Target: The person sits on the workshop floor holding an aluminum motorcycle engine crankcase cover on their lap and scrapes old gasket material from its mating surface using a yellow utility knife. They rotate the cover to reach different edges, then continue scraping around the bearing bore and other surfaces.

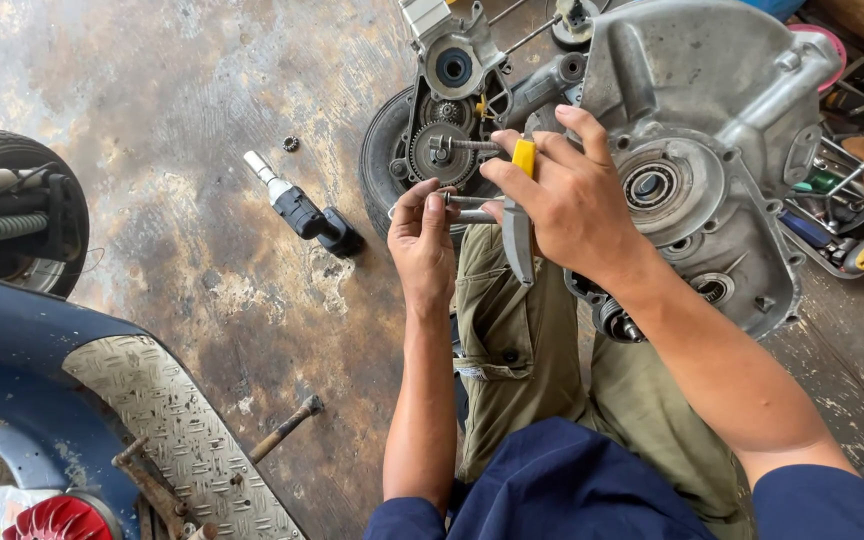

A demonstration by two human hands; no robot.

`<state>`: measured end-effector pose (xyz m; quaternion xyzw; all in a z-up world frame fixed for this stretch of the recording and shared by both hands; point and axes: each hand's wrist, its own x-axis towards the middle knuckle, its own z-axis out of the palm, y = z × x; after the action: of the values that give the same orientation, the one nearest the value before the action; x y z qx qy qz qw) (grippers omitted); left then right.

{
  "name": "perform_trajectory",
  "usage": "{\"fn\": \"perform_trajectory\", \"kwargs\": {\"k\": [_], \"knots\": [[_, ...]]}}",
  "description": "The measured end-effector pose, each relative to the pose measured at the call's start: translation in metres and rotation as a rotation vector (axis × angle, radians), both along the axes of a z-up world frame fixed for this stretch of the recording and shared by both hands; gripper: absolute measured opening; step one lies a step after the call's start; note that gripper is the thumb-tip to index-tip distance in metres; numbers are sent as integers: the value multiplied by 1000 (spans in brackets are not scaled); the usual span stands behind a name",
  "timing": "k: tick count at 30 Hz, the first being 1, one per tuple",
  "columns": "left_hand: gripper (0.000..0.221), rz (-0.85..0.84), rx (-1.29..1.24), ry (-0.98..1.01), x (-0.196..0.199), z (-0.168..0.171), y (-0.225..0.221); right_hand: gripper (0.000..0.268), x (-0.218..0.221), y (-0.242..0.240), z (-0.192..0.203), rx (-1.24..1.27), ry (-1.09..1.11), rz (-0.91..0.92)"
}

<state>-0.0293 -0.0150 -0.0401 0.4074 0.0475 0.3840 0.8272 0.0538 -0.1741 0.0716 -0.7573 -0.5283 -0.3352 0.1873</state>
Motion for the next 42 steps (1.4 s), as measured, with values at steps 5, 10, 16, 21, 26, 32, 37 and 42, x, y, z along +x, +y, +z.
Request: {"fn": "perform_trajectory", "kwargs": {"k": [5, 10, 16, 21, 26, 32, 37, 42], "knots": [[41, -85, -2, -125, -6, 11, -3, 32, -1, 0, -1, 6, 11, -3], [26, -7, 7, -9, 0, 7, -4, 32, -2, 0, 0, 8, 8, -2], [20, 20, 120, 46, -5, 7, 1, 31, -2, -1, 2, 9, 13, -2], [26, -15, 103, -8, -10, 26, -4, 32, 0, -1, -2, 10, 19, 0], [22, 21, 91, 39, 0, 2, -1, 32, -1, -2, 1, 7, 11, -5], [19, 18, 94, 60, -6, 14, 0, 32, -3, -3, 1, 7, 14, -10], [16, -19, 32, 28, -7, 10, 1, 32, -2, -3, -2, 14, 17, -10], [16, -31, -5, 18, -7, 11, 4, 32, 1, -2, -5, 24, 10, -5]]}}
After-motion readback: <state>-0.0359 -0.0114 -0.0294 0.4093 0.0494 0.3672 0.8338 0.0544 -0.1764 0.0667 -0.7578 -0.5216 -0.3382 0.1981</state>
